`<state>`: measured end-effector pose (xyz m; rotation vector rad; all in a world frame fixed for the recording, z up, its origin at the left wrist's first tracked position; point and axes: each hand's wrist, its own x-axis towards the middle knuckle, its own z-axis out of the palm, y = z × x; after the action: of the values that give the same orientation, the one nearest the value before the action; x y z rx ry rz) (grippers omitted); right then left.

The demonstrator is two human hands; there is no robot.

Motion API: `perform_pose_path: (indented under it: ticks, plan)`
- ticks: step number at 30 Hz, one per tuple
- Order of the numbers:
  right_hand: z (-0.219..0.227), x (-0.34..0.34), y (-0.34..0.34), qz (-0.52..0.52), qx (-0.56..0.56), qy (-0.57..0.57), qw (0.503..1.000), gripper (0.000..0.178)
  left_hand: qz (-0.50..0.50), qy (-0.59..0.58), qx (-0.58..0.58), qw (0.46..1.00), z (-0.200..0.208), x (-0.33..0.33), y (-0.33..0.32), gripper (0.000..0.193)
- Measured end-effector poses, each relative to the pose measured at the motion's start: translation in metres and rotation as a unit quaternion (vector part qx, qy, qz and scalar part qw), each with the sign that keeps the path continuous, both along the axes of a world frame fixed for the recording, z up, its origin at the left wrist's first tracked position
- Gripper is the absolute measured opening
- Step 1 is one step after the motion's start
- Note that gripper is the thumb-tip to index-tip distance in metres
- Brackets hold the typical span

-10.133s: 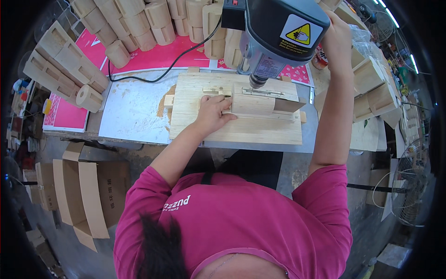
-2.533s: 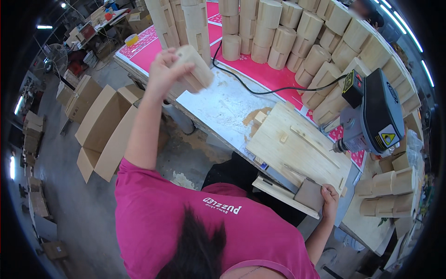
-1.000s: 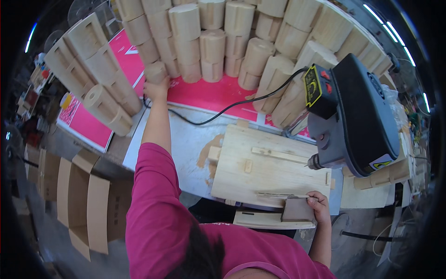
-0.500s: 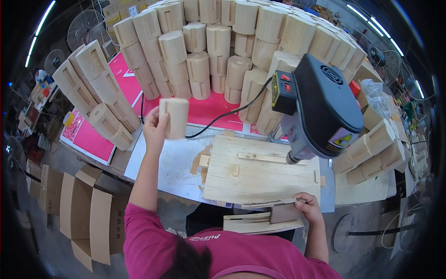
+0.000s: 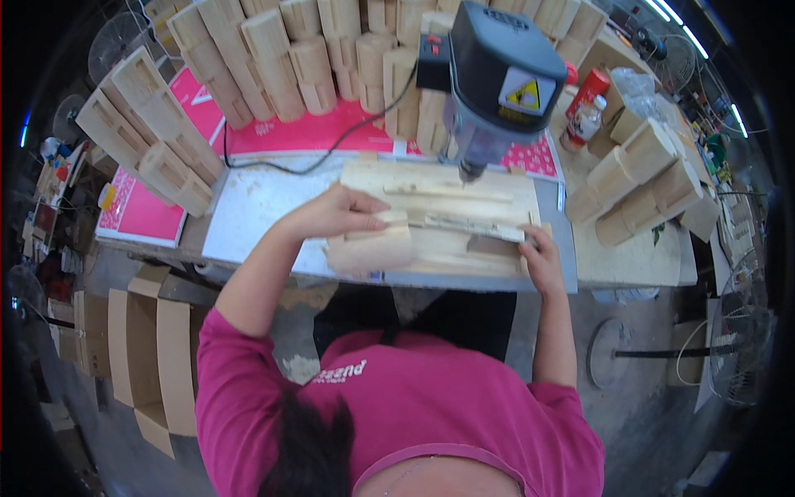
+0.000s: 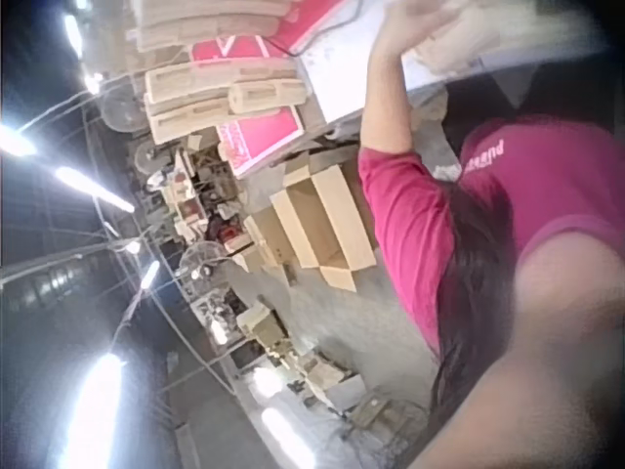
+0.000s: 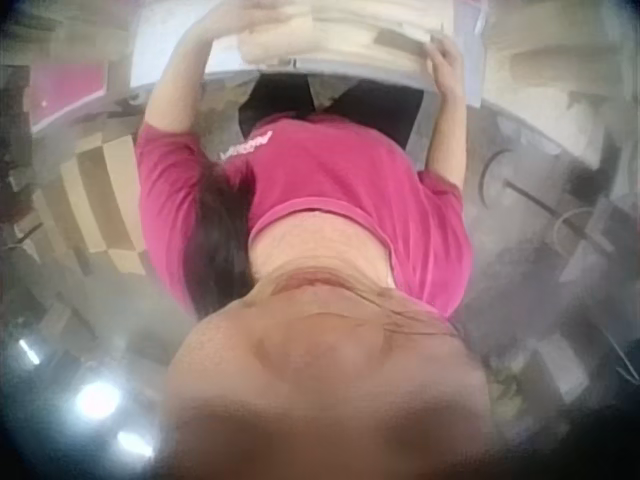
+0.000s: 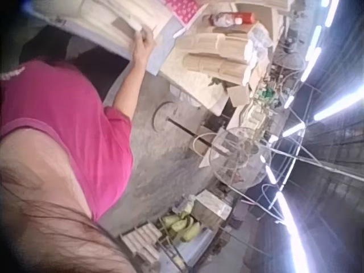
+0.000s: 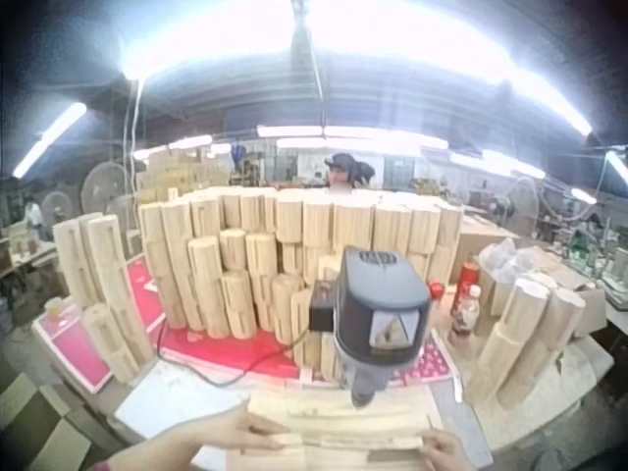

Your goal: The person is using a bench drill to create holes in cylindrical wooden blocks.

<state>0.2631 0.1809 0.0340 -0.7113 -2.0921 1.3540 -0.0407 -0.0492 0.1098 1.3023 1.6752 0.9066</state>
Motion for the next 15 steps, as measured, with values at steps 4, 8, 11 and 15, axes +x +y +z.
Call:
perform_pose_path:
  ticks: [4,8,11,15]
  plan:
    - [-0.001,-0.006,0.006,0.036,-0.051,0.023,0.998,0.025,-0.017,0.029,-0.052,0.998,-0.016,-0.004,0.026,0.037]
    - [-0.008,-0.004,0.016,0.093,-0.104,0.059,0.988,0.023,-0.023,-0.026,-0.067,0.997,-0.019,-0.005,0.039,0.038]
    - [-0.008,-0.001,0.017,0.097,-0.117,0.053,0.987,0.024,-0.019,-0.008,-0.077,0.997,-0.021,0.003,0.048,0.039]
    - [-0.008,-0.001,0.015,0.1,-0.115,0.058,0.987,0.023,-0.019,-0.044,-0.008,0.999,-0.037,0.019,0.061,0.037]
